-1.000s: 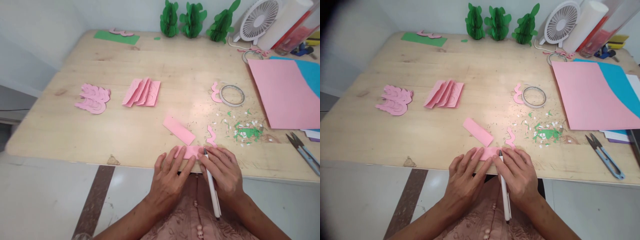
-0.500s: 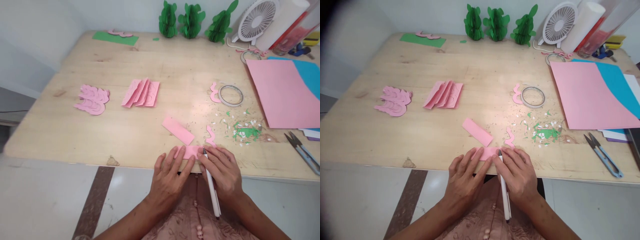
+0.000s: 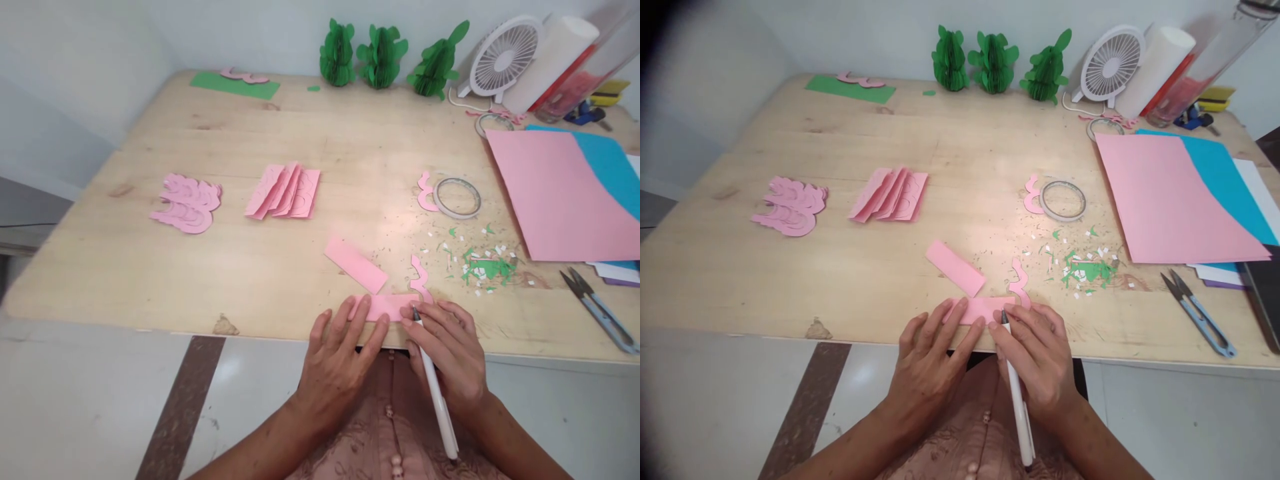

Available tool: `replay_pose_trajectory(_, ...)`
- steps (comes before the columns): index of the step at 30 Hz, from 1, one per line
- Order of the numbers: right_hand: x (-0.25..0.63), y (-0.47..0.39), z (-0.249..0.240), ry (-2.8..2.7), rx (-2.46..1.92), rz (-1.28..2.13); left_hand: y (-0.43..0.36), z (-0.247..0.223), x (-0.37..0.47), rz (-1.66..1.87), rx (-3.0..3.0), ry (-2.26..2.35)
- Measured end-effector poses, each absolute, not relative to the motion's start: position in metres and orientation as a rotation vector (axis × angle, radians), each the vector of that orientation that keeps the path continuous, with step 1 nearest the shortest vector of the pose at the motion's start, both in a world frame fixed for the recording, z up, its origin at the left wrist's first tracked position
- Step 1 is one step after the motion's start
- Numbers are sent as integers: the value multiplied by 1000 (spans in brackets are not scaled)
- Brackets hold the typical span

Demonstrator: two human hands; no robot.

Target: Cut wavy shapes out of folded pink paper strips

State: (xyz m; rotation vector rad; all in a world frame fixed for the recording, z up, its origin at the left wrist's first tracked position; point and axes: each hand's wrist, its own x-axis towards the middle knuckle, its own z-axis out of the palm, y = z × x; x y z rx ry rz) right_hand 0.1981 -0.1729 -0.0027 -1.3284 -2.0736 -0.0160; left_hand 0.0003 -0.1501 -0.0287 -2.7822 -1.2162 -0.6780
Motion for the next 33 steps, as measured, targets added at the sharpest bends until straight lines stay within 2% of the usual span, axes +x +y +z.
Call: replay_pose_trajectory(33,194,-186,1,-2086,-1462,-21,-150,-32,0,-752,-2793,-1213)
